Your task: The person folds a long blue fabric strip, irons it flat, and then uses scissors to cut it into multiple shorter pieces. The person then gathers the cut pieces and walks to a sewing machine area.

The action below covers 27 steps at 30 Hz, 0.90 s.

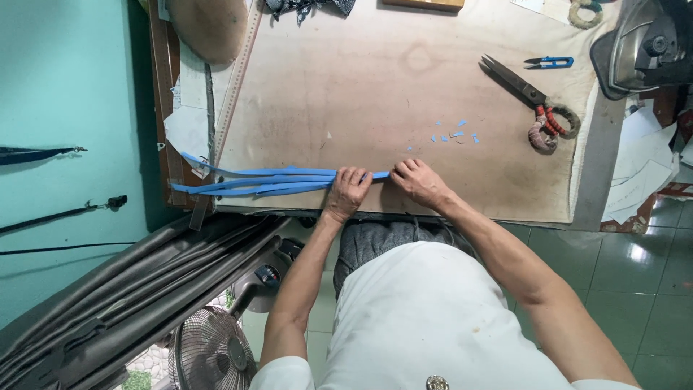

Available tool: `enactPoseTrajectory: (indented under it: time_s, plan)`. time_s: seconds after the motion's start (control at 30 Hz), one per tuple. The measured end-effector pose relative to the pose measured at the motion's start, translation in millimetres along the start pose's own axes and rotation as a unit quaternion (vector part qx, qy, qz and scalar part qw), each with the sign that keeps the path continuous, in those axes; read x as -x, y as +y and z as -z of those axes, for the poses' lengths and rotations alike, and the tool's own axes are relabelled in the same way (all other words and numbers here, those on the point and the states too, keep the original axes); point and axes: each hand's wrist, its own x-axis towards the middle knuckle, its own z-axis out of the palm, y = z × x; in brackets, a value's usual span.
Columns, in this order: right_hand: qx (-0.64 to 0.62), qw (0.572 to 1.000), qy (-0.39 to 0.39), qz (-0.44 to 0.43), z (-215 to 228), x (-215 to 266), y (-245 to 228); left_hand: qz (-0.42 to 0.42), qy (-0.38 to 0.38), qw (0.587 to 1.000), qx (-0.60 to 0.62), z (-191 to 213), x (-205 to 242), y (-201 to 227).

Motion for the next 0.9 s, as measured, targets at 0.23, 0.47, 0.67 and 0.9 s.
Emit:
enactPoseTrajectory:
  time_s: [0.23,0.47,0.67,0.9]
  plan:
    - [-0.133,0.982,0.042,-0.13,15,-6,-11,-0.001,-0.007,1.0,0.022,1,-8,3]
    - [-0.105,0.968,0.039,-0.223,-45,-6,-34,0.056,-0.1,0.985,0.129,1,-18,-2]
    - [-0.141,0.954,-0.027,-0.265,-35,-21,-36,0.071,-0.287,0.948,0.115,-17,-8,-4]
    - [-0.487,0.833,0.06,-0.254,68,33,-18,0.224,-0.539,0.728,0.36,-17,-75,4]
